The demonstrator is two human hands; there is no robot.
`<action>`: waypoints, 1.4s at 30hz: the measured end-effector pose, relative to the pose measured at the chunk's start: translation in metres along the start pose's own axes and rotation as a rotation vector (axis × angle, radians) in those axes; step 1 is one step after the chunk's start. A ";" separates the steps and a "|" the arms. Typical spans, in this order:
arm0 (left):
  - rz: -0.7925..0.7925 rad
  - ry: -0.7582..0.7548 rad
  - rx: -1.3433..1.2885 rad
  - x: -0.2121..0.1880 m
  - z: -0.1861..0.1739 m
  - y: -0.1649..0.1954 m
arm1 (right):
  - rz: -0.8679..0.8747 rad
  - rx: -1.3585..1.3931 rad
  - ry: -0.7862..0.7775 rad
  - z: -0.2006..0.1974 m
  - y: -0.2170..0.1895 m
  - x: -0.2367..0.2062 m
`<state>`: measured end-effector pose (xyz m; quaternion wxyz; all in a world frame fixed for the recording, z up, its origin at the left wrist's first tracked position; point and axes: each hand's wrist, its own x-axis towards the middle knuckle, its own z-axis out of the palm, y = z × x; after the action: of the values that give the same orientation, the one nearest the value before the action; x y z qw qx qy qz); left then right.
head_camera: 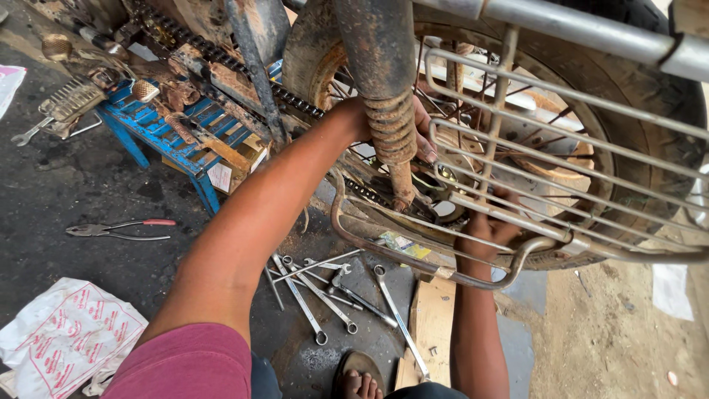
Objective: The person sits on the ground and uses a wrench to adjust the motorcycle chain tension. They repeatedly tighten bolts and check the chain alignment with both hands.
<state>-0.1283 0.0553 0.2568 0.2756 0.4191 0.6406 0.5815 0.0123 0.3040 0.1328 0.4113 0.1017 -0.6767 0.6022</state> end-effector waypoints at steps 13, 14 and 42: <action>0.016 0.017 0.019 0.000 0.000 -0.003 | 0.126 0.791 0.313 -0.016 -0.024 -0.010; 0.005 0.014 0.018 -0.001 0.000 -0.003 | 0.097 0.752 0.316 -0.020 -0.027 -0.013; 0.020 -0.014 0.074 0.009 -0.002 -0.011 | 0.141 0.554 -0.028 -0.008 -0.038 -0.011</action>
<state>-0.1369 0.0622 0.2477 0.2585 0.4396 0.6554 0.5571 0.0471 0.2977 0.1532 0.3156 0.1714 -0.4972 0.7898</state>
